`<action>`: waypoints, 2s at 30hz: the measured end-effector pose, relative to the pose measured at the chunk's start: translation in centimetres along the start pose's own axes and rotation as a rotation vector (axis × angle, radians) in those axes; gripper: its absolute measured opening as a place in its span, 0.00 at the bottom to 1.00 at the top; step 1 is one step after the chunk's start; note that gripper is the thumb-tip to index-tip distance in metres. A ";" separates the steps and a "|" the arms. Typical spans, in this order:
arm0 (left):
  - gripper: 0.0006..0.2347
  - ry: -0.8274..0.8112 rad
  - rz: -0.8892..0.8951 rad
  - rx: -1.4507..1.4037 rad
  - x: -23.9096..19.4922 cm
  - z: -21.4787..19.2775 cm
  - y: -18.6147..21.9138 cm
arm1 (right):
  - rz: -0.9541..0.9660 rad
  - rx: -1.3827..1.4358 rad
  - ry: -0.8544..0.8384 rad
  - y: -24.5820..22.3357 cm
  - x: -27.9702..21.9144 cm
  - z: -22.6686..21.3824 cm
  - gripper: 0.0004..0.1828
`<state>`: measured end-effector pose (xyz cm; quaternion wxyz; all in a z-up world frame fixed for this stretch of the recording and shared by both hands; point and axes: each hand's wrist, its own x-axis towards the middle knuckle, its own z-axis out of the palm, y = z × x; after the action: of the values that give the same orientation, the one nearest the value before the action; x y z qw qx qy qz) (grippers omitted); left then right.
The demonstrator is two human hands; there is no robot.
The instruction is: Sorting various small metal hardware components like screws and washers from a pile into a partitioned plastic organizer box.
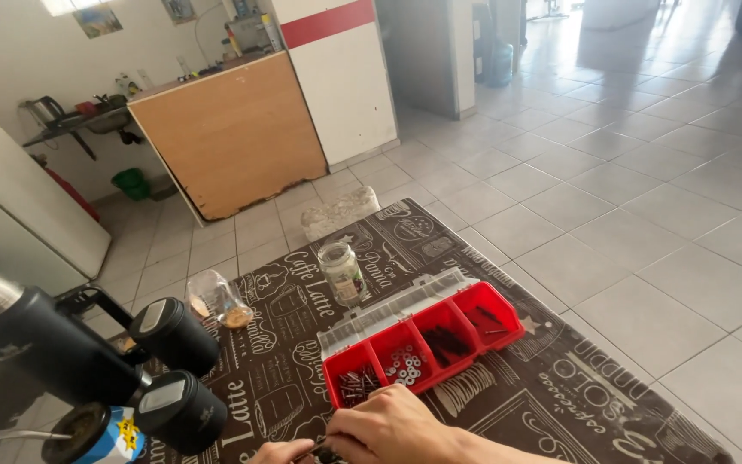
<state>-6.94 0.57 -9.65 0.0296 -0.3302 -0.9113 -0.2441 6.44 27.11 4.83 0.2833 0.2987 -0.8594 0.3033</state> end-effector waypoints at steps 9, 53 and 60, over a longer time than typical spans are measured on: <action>0.05 0.490 0.115 -0.108 -1.9 -8.3 13.0 | 0.103 -0.045 0.103 0.0 0.3 -0.9 0.02; 0.13 -0.421 -0.411 0.119 -1.8 -12.4 13.3 | 0.974 0.164 0.092 6.6 0.3 -11.9 0.26; 0.11 -0.332 -0.414 0.092 -1.9 -13.0 14.0 | 0.773 0.314 0.074 7.6 -0.5 -12.2 0.06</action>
<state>1.73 2.69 7.30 -0.1557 -0.1704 -0.9620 -0.1457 5.29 40.54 9.80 0.1306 -0.0173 -0.8408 0.5251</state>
